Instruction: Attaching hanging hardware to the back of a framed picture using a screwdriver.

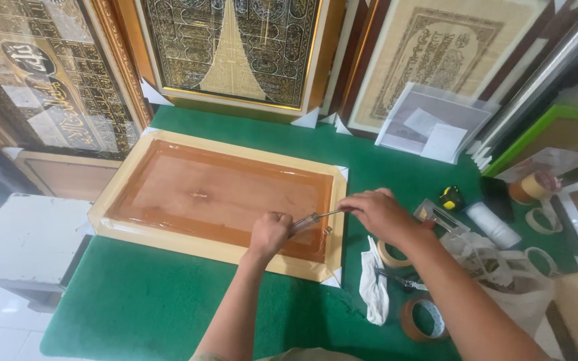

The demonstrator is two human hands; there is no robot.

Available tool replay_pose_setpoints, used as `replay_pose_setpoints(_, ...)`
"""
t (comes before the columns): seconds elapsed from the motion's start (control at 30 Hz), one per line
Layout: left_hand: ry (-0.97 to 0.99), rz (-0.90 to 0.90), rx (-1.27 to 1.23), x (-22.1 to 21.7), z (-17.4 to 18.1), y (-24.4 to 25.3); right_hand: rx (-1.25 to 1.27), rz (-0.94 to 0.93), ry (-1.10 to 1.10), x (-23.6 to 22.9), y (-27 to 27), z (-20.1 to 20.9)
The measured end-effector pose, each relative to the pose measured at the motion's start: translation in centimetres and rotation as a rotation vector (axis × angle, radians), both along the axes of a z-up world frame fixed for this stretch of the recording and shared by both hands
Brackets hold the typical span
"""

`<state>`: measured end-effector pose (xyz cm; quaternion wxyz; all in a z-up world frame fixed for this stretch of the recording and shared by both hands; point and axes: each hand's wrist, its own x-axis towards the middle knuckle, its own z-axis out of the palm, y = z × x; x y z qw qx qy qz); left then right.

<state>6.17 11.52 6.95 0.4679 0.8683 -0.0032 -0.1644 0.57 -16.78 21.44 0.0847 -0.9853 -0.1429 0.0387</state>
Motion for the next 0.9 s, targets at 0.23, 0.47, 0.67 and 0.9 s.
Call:
replay_pose_setpoints(0.23,0.066,-0.089,-0.075,1.2,-2.6,-1.6,0.251,0.132,0.077,-0.5,3.5,1.4)
replay_pose_setpoints(0.47,0.135,-0.071,-0.198,2.2,-5.8,-2.1,0.255,0.275,-0.006,-2.1,4.1,2.0)
replay_pose_setpoints(0.67,0.182,-0.053,-0.121,2.1,-4.4,-3.4,0.254,0.342,-0.285,-1.5,3.2,-1.8)
replay_pose_setpoints(0.9,0.137,0.194,-0.573,0.1,-3.8,-7.3,0.603,-0.209,-0.931,-1.4,5.4,-5.8)
